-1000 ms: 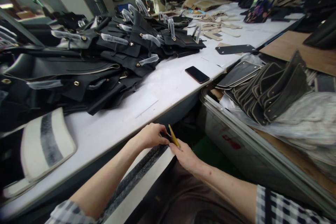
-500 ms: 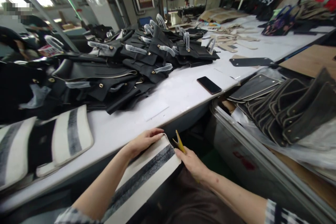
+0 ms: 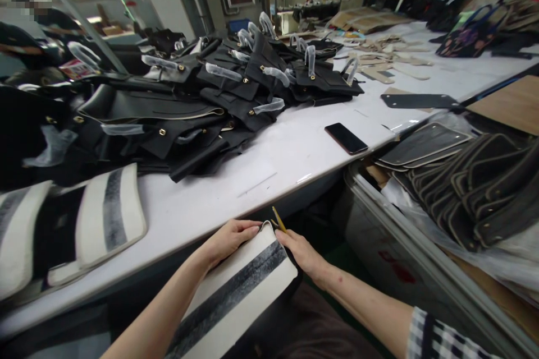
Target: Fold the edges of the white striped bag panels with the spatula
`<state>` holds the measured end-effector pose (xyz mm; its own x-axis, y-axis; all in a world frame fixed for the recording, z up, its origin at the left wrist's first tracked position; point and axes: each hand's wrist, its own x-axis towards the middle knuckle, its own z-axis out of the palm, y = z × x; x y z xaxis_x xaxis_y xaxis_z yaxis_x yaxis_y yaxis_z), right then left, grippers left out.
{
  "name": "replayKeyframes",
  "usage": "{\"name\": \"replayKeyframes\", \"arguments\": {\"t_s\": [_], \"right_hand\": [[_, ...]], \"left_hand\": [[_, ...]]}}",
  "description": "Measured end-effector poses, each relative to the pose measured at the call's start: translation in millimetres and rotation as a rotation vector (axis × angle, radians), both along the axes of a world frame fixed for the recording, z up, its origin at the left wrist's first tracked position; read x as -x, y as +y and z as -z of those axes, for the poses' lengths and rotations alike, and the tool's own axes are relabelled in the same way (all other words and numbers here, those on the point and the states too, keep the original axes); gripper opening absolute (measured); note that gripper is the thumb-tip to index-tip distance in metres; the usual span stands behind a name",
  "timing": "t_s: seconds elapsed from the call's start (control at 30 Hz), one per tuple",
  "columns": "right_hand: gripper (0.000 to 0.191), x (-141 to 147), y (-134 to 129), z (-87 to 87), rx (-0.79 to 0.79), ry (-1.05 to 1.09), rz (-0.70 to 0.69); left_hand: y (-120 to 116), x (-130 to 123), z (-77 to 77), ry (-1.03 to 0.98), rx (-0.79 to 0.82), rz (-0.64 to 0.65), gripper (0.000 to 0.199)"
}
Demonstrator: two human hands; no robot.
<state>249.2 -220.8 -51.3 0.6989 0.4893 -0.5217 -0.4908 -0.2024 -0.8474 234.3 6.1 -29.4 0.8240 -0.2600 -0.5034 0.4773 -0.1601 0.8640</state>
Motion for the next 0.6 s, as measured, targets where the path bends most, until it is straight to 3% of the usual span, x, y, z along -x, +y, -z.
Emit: {"name": "replayKeyframes", "arguments": {"t_s": [0.17, 0.27, 0.33, 0.47, 0.6], "right_hand": [[0.051, -11, 4, 3.5, 0.130, -0.201, -0.106], [0.051, -11, 2, 1.8, 0.099, -0.206, -0.128], [0.054, -9, 3, 1.5, 0.019, -0.091, -0.101], [0.065, -11, 19, 11.6, -0.120, 0.344, -0.012], [0.055, -17, 37, 14.9, -0.096, 0.294, 0.012]], "left_hand": [[-2, -4, 0.9, -0.052, -0.169, 0.094, 0.049], [-3, -5, -3.3, -0.069, -0.189, 0.106, 0.047], [-3, -4, -6.4, -0.083, -0.179, 0.104, 0.046], [-3, -2, -8.1, -0.078, -0.116, 0.088, 0.044], [-3, 0, -6.5, -0.042, -0.044, 0.052, 0.044]]}}
